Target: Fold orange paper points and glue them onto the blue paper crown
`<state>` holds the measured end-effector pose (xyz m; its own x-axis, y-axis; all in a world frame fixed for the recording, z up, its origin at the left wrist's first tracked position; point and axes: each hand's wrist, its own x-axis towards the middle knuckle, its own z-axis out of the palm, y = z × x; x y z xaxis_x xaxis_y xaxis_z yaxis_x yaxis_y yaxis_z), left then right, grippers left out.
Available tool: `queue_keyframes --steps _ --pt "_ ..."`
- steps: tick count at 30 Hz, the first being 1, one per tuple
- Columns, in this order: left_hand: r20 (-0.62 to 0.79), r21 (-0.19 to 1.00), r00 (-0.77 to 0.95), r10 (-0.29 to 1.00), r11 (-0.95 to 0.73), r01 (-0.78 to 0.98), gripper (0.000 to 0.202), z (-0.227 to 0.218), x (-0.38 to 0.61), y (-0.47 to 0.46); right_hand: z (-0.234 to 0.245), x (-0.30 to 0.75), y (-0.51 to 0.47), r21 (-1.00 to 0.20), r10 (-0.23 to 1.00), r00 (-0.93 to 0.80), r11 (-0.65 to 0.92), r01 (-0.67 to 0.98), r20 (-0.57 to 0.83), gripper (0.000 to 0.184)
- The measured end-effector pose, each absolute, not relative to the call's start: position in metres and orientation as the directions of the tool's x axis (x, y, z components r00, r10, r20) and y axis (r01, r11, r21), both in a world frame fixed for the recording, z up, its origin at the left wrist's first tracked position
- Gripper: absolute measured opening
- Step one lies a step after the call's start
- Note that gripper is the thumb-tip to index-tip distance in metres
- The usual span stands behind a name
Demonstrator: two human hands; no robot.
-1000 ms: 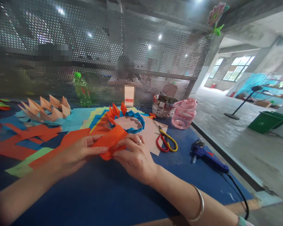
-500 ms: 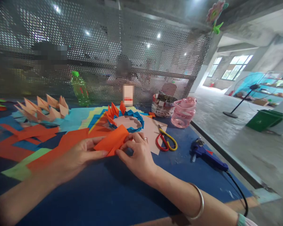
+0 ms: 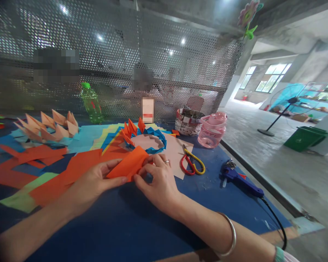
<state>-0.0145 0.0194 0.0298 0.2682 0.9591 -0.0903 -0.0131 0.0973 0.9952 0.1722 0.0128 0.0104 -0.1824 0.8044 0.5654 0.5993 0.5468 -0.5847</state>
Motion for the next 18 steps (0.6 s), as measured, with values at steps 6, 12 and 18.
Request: queue_keyframes --steps 6,12,18 --pt "-0.089 0.996 0.260 0.962 0.088 0.012 0.043 0.0300 -0.0139 0.0196 0.0107 0.1719 0.0133 -0.558 0.781 -0.180 0.566 0.607 0.597 0.013" --pt "-0.075 0.997 0.244 0.967 0.071 0.026 0.042 0.0291 -0.0135 0.0186 0.0127 0.1731 0.0112 -0.550 0.791 -0.188 0.554 0.625 0.582 0.014" --pt "-0.074 0.995 0.233 0.970 0.086 -0.040 0.039 0.0314 -0.0135 0.0170 0.0103 0.1724 0.0105 -0.663 0.827 -0.020 0.465 0.587 0.562 0.042"
